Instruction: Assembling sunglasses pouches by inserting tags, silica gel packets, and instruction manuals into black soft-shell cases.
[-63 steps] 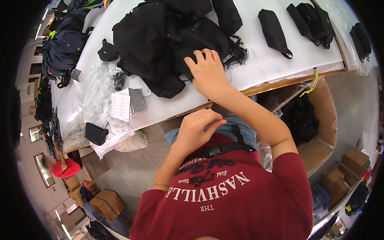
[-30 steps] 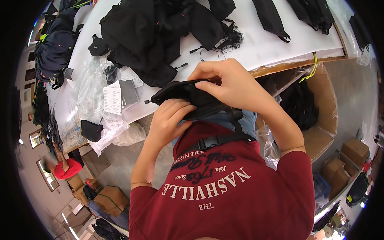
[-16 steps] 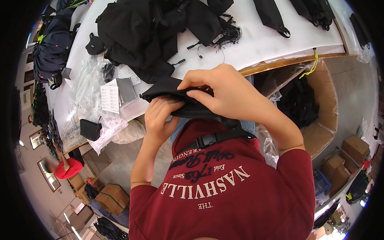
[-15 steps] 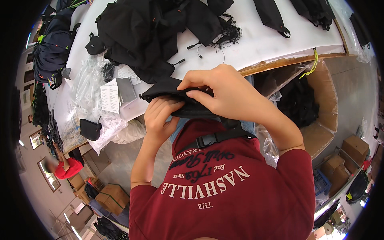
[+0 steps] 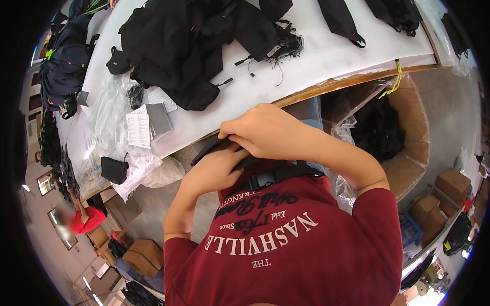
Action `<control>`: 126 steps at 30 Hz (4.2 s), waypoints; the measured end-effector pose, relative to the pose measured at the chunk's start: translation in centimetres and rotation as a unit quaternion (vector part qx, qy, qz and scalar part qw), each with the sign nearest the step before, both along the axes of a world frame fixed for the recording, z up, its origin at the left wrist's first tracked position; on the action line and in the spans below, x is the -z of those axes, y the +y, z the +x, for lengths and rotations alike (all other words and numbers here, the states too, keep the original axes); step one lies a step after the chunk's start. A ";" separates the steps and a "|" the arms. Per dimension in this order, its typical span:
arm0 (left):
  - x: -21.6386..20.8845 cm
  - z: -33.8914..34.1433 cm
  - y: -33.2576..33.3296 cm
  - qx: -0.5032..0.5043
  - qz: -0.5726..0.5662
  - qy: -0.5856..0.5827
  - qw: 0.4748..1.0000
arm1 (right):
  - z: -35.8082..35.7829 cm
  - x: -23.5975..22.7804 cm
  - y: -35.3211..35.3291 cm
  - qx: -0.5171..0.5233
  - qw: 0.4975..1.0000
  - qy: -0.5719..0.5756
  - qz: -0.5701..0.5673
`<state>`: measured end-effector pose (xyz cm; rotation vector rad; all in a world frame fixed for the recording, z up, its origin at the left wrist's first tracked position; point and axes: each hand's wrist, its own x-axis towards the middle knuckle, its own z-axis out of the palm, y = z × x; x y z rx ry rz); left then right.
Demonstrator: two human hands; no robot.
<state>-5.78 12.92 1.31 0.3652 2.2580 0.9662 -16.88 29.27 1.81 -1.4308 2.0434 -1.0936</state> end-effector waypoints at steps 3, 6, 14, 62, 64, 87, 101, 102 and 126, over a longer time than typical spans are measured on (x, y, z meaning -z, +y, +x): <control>1.7 1.1 -1.7 0.024 0.124 -0.045 0.991 | -1.7 0.8 0.5 -0.013 0.964 -0.264 -0.030; 1.6 1.3 -2.7 -0.003 0.158 -0.122 0.980 | -5.2 4.6 1.4 0.260 0.965 -0.015 0.033; 1.1 0.7 -2.8 -0.025 0.158 -0.137 0.978 | -10.1 10.9 0.8 0.434 0.866 0.228 0.099; 0.3 0.5 -0.5 -0.137 -0.080 0.295 0.942 | 0.4 1.5 0.4 0.125 0.990 0.064 -0.018; 0.7 0.4 0.0 -0.181 -0.044 0.327 0.927 | 0.4 1.6 1.1 0.128 0.989 0.067 -0.026; 1.3 0.4 -1.7 -0.227 0.034 0.204 0.952 | 1.6 8.4 6.4 0.111 0.950 -0.289 -0.033; 2.2 6.9 -2.9 -0.286 -0.182 0.376 0.862 | -2.0 4.9 8.9 -0.047 0.855 -0.514 0.042; 2.3 6.9 -2.8 -0.294 -0.182 0.366 0.864 | -2.1 4.6 9.0 -0.049 0.855 -0.514 0.043; 2.6 3.7 0.7 -0.169 -0.046 0.303 0.937 | -0.9 8.5 2.8 0.209 0.408 -0.796 -0.395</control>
